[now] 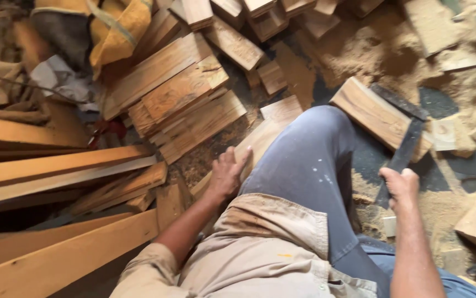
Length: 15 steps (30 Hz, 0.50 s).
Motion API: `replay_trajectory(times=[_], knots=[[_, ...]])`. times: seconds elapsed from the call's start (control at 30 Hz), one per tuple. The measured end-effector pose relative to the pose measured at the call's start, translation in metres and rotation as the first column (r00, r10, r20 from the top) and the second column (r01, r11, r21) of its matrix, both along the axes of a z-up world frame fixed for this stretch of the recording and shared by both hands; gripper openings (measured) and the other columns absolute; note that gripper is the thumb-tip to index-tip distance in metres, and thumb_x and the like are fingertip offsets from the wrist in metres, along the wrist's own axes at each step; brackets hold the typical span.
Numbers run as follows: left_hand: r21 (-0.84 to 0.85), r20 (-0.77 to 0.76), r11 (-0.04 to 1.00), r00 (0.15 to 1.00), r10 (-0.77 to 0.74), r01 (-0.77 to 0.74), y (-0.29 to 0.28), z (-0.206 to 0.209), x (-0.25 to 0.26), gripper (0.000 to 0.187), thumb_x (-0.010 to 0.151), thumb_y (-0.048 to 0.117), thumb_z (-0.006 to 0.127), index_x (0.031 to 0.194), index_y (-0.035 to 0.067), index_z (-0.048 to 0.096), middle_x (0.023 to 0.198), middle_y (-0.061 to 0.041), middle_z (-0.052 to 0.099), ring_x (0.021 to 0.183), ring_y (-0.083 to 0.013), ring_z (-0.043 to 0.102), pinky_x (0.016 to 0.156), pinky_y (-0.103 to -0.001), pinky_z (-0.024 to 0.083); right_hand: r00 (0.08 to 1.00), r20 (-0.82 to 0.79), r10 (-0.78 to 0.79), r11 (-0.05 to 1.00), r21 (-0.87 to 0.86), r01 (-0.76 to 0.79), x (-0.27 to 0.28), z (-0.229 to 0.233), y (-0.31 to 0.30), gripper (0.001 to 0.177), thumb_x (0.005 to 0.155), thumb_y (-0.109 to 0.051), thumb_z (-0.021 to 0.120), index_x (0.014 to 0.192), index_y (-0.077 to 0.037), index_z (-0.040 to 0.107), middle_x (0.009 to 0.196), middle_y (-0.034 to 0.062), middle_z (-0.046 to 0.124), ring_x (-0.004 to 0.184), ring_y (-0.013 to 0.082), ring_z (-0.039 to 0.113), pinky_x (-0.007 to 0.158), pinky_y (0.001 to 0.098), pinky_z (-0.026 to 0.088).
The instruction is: The recorder uses a try square to mark wood planks and a circular saw to cut them to size in a workshop.
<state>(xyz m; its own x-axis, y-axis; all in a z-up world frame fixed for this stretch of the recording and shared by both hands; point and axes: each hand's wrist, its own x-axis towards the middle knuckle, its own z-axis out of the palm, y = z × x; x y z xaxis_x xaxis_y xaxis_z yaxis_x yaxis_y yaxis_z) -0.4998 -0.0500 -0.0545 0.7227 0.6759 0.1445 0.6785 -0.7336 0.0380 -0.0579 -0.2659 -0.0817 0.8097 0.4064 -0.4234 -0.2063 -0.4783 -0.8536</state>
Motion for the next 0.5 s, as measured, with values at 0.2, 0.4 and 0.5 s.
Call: replay_trajectory(times=[0.2,0.4,0.5], knots=[[-0.251,0.209,0.966,0.971,0.114,-0.060,0.017,0.046,-0.003,0.103,0.060,0.027,0.090,0.151,0.020,0.043,0.132,-0.022,0.046,0.117,-0.0437,0.050,0.090,-0.056,0.042,0.999,-0.030,-0.015,0.998,-0.066,0.013,-0.005,0.006,0.002,0.020,0.081,-0.008,0.072,0.096,0.002,0.065,0.082,0.0124,0.066,0.065,0.0186,0.063,0.052,0.0363,0.049],[-0.160,0.252,0.986,0.968,0.004,0.038,0.024,0.041,0.011,0.105,0.053,0.017,0.081,0.152,0.017,0.044,0.139,-0.025,0.045,0.122,-0.0433,0.049,0.096,-0.053,0.043,1.000,0.011,0.020,0.998,-0.060,-0.019,-0.009,0.014,0.001,0.022,0.082,-0.014,0.074,0.094,0.003,0.065,0.081,0.0126,0.065,0.063,0.0196,0.059,0.051,0.0370,0.044],[-0.135,0.217,0.987,0.974,-0.058,0.089,0.028,0.040,0.025,0.102,0.053,0.020,0.084,0.148,0.017,0.047,0.138,-0.026,0.045,0.125,-0.0436,0.046,0.096,-0.055,0.038,0.997,0.059,0.050,0.988,-0.148,-0.041,-0.002,0.014,0.003,0.025,0.081,-0.018,0.075,0.092,0.003,0.066,0.078,0.0132,0.066,0.061,0.0211,0.059,0.050,0.0381,0.044]])
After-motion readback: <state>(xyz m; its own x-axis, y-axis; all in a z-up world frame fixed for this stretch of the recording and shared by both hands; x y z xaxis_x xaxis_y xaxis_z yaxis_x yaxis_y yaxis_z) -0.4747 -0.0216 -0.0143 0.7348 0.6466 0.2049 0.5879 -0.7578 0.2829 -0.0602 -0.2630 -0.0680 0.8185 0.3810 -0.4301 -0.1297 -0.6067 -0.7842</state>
